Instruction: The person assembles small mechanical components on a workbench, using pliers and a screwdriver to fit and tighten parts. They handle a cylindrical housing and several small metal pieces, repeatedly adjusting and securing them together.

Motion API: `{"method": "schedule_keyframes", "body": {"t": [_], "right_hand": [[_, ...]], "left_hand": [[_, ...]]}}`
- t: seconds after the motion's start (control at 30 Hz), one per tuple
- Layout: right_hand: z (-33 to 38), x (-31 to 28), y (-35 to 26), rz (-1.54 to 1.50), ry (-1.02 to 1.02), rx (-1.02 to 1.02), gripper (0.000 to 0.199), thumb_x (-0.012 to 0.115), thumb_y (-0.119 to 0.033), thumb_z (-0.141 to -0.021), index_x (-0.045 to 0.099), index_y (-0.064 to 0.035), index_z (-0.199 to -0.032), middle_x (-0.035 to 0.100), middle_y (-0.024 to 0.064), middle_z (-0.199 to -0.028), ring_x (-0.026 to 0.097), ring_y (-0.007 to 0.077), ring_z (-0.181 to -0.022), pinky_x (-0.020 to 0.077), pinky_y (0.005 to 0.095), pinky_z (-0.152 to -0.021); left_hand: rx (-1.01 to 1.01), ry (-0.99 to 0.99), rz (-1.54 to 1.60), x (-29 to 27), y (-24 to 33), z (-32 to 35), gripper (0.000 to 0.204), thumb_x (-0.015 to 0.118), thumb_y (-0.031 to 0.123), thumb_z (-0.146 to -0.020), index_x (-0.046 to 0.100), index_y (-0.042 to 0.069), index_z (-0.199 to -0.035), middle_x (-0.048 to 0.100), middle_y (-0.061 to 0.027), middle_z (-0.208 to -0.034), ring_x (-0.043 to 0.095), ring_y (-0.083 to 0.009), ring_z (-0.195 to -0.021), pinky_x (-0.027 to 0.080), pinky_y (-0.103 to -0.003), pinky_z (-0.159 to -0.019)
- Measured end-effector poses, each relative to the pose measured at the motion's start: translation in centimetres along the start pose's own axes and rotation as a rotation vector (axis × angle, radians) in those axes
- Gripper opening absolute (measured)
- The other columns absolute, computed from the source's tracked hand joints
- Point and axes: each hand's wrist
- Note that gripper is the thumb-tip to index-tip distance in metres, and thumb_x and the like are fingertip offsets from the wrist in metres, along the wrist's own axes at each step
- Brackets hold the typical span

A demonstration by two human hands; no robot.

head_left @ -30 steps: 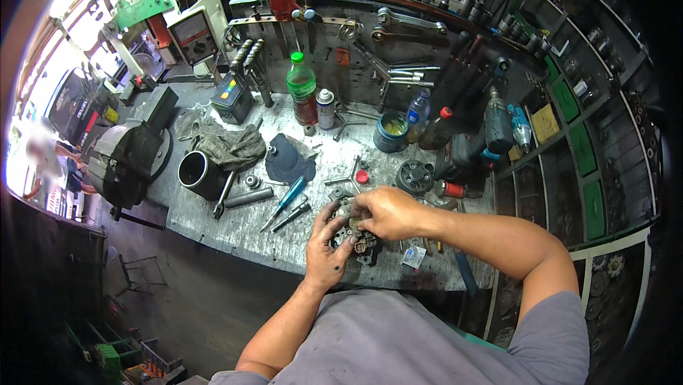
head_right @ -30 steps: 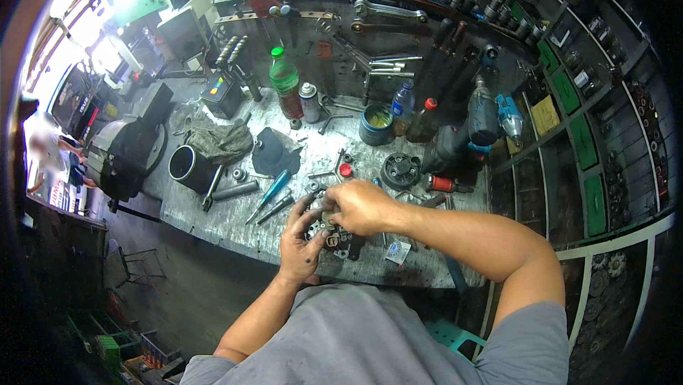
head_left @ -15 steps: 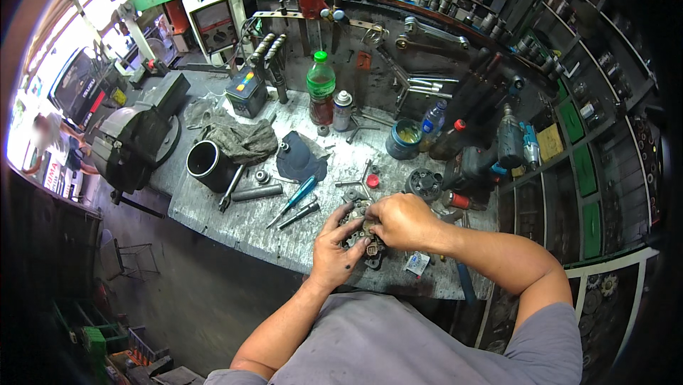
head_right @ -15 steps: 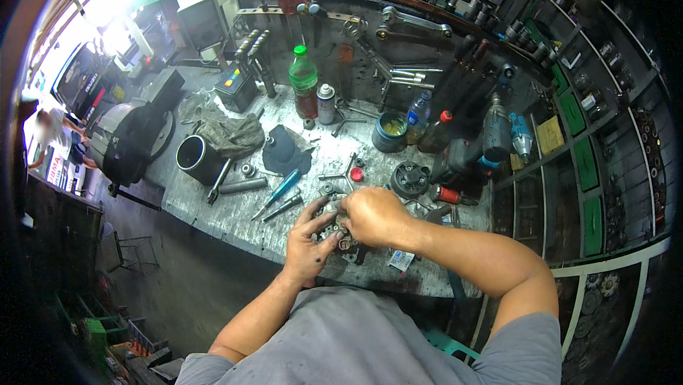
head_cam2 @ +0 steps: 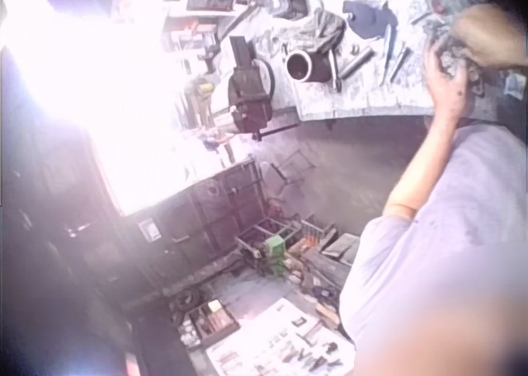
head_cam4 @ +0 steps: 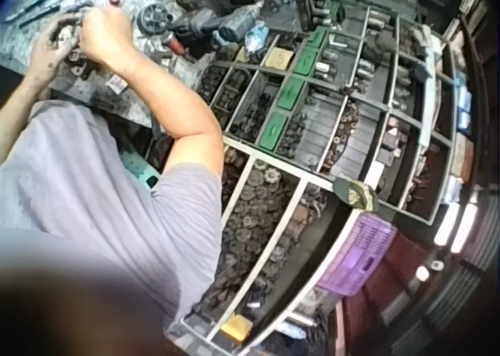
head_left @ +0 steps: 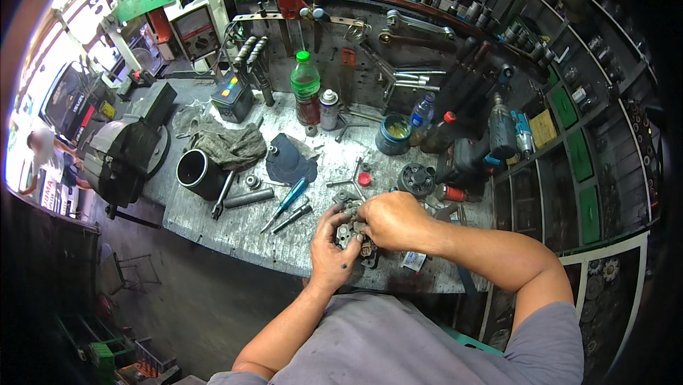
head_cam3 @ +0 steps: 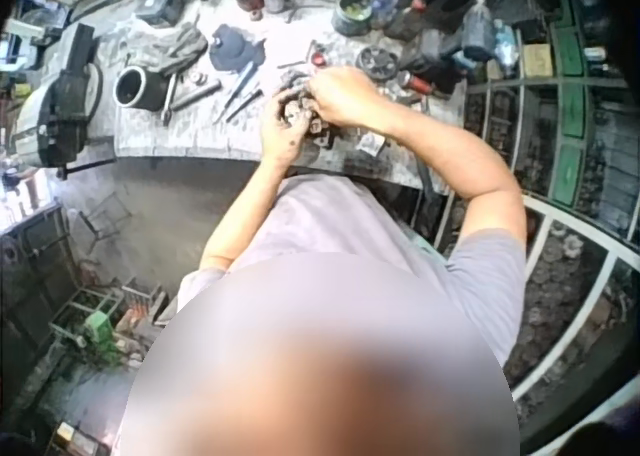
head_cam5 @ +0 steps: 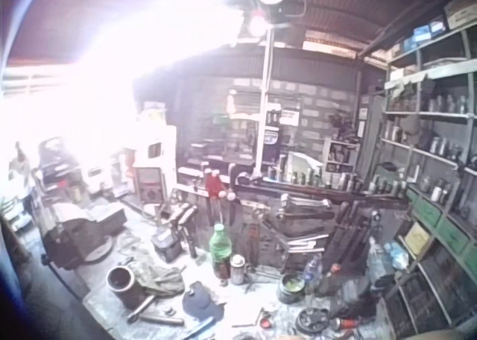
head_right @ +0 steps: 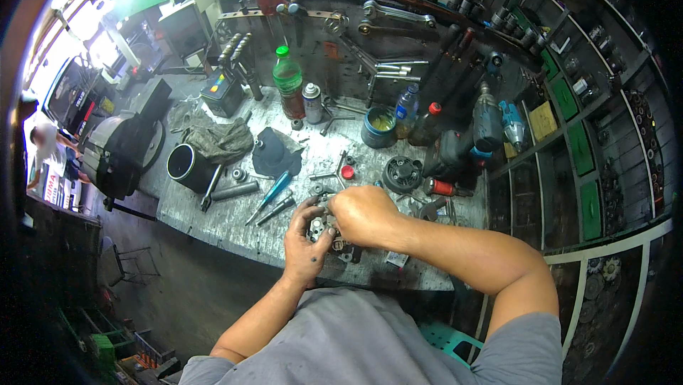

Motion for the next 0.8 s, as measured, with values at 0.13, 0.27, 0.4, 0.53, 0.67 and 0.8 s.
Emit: {"method": "schedule_keyframes", "body": {"t": [0.13, 0.27, 0.4, 0.53, 0.67, 0.8], "right_hand": [[0.0, -0.2, 0.0, -0.026, 0.004, -0.016, 0.02, 0.079, -0.021, -0.088, 0.083, -0.0064, -0.102, 0.08, 0.0215, -0.095, 0.079, 0.0426, -0.093, 0.0622, 0.0556, -0.083], [0.2, -0.5, 0.5, -0.156, 0.049, -0.016, 0.022, 0.078, -0.02, -0.088, 0.081, -0.0061, -0.105, 0.08, 0.0218, -0.097, 0.079, 0.0428, -0.095, 0.0616, 0.0558, -0.084], [0.3, -0.5, 0.7, -0.163, -0.047, 0.034, 0.023, 0.077, -0.018, -0.088, 0.079, -0.0043, -0.106, 0.08, 0.0228, -0.101, 0.078, 0.0427, -0.098, 0.0611, 0.0565, -0.084], [0.6, -0.4, 0.8, -0.097, 0.076, -0.111, 0.018, 0.074, -0.011, -0.088, 0.078, -0.0024, -0.103, 0.078, 0.0224, -0.097, 0.078, 0.0429, -0.098, 0.061, 0.0566, -0.084], [1.3, -0.5, 1.5, -0.032, 0.095, -0.228, 0.016, 0.072, -0.007, -0.088, 0.076, -0.001, -0.101, 0.076, 0.0215, -0.097, 0.077, 0.0437, -0.098, 0.0609, 0.0563, -0.084], [2.5, -0.7, 1.6, -0.167, 0.186, -0.248, 0.011, 0.071, -0.009, -0.09, 0.073, -0.0009, -0.097, 0.076, 0.0207, -0.1, 0.075, 0.044, -0.097, 0.0603, 0.0557, -0.085]], "left_hand": [[-0.085, 0.041, 0.011, 0.4, 0.3, -0.2, 0.068, 0.081, 0.004, -0.085, 0.057, -0.001, -0.148, 0.047, -0.0264, -0.167, 0.046, -0.0347, -0.157, 0.038, -0.044, -0.129], [-0.253, 0.037, 0.232, 0.3, 1.2, -0.4, 0.073, 0.084, 0.006, -0.086, 0.052, 0.0, -0.152, 0.06, -0.0195, -0.15, 0.059, -0.0268, -0.138, 0.048, -0.04, -0.119], [-0.364, 0.041, 0.346, 0.5, 2.2, -0.9, 0.076, 0.082, 0.005, -0.086, 0.048, -0.002, -0.154, 0.062, -0.0167, -0.143, 0.062, -0.0246, -0.129, 0.053, -0.037, -0.112], [-0.373, 0.034, 0.258, 0.5, 3.1, -1.3, 0.075, 0.079, 0.005, -0.086, 0.047, -0.003, -0.154, 0.062, -0.0186, -0.143, 0.062, -0.0241, -0.129, 0.054, -0.036, -0.109], [-0.381, 0.049, 0.264, 0.7, 3.5, -1.2, 0.075, 0.077, 0.003, -0.086, 0.046, -0.003, -0.154, 0.062, -0.0181, -0.144, 0.063, -0.0242, -0.129, 0.054, -0.036, -0.11], [-0.36, 0.044, 0.259, 0.7, 3.3, -1.0, 0.075, 0.076, 0.003, -0.086, 0.046, -0.003, -0.154, 0.061, -0.0192, -0.146, 0.063, -0.0248, -0.13, 0.055, -0.036, -0.109]]}}
Point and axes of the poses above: each hand's wrist, its own z-axis away from the middle knuckle, its own x-axis out of the palm, y = z × x
